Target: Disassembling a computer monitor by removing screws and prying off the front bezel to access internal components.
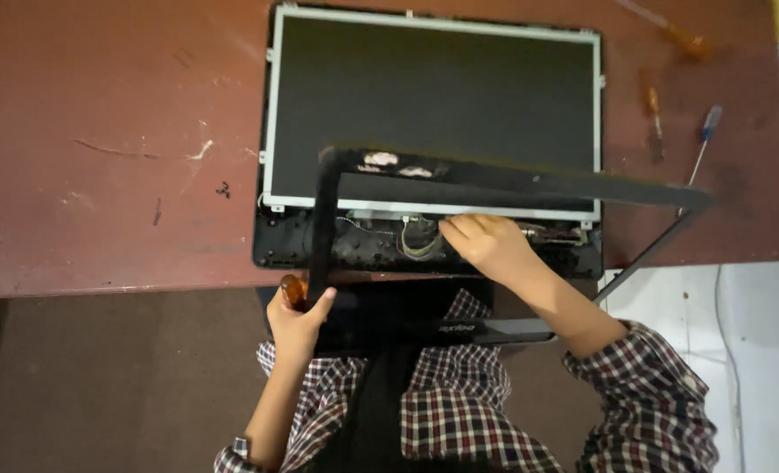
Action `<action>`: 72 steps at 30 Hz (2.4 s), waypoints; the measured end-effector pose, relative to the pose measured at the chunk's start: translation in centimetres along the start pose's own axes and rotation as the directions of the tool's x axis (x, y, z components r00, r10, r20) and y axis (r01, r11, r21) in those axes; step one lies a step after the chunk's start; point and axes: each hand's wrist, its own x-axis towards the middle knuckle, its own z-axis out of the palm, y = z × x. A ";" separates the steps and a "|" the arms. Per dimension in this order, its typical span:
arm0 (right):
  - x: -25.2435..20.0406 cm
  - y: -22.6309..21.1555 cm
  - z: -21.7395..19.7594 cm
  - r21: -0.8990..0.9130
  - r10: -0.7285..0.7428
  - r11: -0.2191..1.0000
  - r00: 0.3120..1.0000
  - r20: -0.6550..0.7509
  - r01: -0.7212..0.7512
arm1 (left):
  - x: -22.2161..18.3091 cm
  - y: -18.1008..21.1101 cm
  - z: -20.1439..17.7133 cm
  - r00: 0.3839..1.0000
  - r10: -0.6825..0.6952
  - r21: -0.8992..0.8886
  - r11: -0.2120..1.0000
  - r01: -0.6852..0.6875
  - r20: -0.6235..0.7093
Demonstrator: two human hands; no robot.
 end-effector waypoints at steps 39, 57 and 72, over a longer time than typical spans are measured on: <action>-15.6 -3.2 -11.8 0.611 0.931 -0.156 0.091 0.353 -0.776 | 6.8 5.2 -0.5 0.983 -0.185 -0.198 0.963 0.183 0.008; -12.1 2.1 -9.9 0.350 0.963 0.227 0.263 0.057 -0.909 | 12.1 13.4 0.3 0.713 0.594 0.795 0.191 -0.575 0.373; -12.9 2.4 -7.7 0.144 0.917 0.399 0.394 -0.067 -0.905 | 15.9 10.8 1.9 0.651 0.630 0.854 -0.036 -0.520 0.423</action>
